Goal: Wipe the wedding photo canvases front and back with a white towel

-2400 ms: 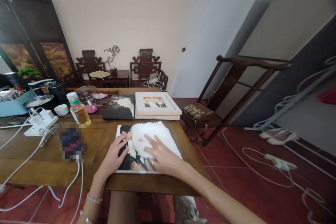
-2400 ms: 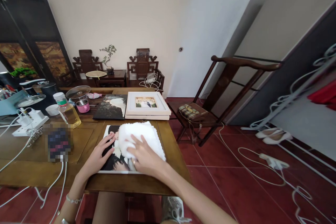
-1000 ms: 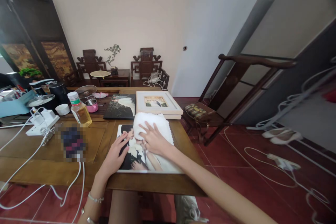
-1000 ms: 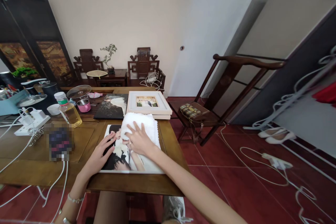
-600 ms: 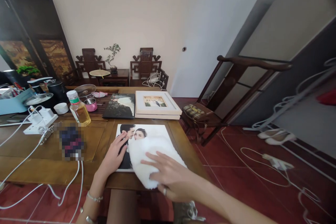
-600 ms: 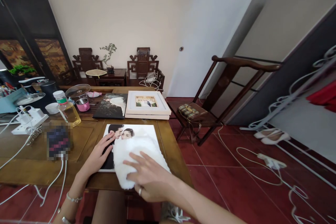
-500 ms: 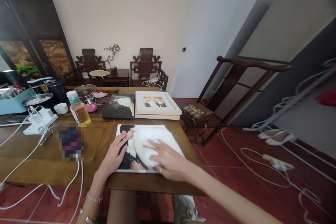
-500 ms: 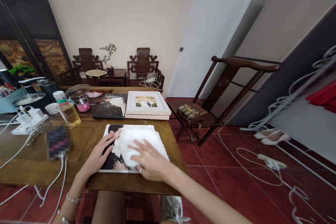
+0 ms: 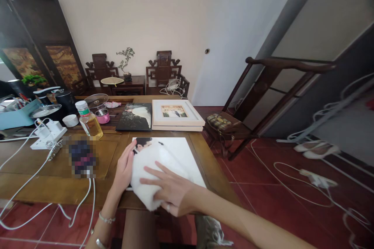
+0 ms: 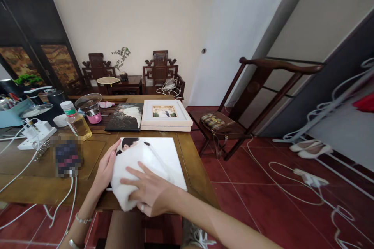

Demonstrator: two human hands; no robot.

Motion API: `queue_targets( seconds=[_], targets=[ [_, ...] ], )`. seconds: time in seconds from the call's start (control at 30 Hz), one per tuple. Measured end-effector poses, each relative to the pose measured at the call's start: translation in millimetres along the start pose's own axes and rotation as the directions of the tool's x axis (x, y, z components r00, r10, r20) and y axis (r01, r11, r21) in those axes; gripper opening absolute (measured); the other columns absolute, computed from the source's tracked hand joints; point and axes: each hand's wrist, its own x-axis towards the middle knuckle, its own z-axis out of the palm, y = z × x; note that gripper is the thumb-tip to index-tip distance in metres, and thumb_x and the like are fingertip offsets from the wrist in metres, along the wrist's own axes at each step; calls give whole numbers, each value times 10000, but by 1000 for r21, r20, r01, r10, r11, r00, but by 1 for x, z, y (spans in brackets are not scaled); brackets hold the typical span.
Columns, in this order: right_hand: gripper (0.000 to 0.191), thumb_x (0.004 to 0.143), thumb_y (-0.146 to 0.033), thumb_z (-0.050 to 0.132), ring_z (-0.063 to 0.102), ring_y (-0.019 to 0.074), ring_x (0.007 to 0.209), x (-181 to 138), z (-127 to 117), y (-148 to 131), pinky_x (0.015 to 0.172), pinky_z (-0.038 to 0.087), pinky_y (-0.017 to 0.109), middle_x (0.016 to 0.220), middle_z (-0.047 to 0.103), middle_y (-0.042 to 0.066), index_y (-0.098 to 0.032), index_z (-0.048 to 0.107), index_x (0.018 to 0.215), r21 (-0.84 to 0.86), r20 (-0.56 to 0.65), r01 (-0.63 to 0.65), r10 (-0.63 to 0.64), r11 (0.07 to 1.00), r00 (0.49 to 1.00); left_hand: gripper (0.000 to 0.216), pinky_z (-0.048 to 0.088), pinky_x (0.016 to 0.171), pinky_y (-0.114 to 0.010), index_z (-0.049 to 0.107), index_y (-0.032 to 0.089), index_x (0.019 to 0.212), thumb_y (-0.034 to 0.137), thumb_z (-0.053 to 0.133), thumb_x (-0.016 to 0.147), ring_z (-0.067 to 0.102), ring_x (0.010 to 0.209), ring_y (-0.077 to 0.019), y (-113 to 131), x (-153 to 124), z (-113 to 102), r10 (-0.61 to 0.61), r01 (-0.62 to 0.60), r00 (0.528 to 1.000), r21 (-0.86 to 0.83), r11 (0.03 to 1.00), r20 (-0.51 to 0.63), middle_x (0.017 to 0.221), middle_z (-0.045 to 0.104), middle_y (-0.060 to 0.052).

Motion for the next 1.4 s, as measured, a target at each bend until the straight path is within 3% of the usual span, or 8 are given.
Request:
queue_targets(
  seconds=[0.1,0.27,0.4,0.67,0.83,1.0,1.23,1.4],
  targets=[
    [266,703,-162,500,182,220,1366,-26,2,-1,1125,75,473,1399,417,-13,-230,663,901,11,-64,-33,34,999,997,413,278,1101,-368,481,180,1288,322,311,940,384,1296,-182,-4,-2,4,33,-39,996,80,996,77,1376,463,-63],
    [256,722,-112,457,254,237,1343,-35,-4,27,1096,162,489,1350,477,81,-183,635,892,-9,-164,-341,335,940,928,372,312,1085,-387,539,197,1238,292,411,902,404,1284,-197,-9,-2,7,73,-122,968,194,973,241,1342,500,-61],
    [261,792,-124,409,376,267,1266,5,-13,54,1026,269,477,1199,581,147,-157,613,951,16,-228,-436,428,900,875,363,341,1067,-397,560,192,1219,279,442,886,432,1263,-210,-12,-2,6,79,-138,963,222,965,256,1303,537,-68],
    [253,810,-132,393,540,228,985,76,-15,70,909,359,364,992,639,54,-196,594,950,81,-260,-389,397,918,880,327,415,1006,-395,604,187,1157,279,458,879,536,1164,-225,-15,-3,5,77,-137,967,240,961,241,1204,618,-73],
    [250,841,-143,362,575,215,879,25,-13,83,810,432,333,892,649,40,-204,592,917,111,-293,-490,500,864,815,371,343,1063,-397,554,182,1227,260,444,881,443,1255,-208,-10,-2,4,73,-140,961,245,959,266,1296,544,-68],
    [261,807,-124,387,489,294,1148,-43,-7,86,945,371,479,1121,606,121,-177,590,961,89,-360,-616,602,783,713,375,334,1070,-384,549,208,1234,250,439,879,422,1270,-198,-11,-2,5,74,-140,963,246,959,261,1323,517,-54],
    [196,609,-74,453,198,287,1357,-85,16,2,1090,131,571,1383,438,38,-196,577,700,-134,-286,-259,213,957,934,380,332,1072,-380,539,204,1244,252,439,881,421,1272,-196,-14,-2,6,78,-146,963,258,955,256,1322,521,-51],
    [140,598,-116,476,275,278,1331,-85,13,-11,1092,154,553,1346,484,14,-203,568,657,-133,-217,-69,39,989,975,383,334,1069,-380,541,189,1240,284,448,880,422,1271,-201,-13,-2,5,67,-144,960,276,950,271,1320,522,-64]
  ],
)
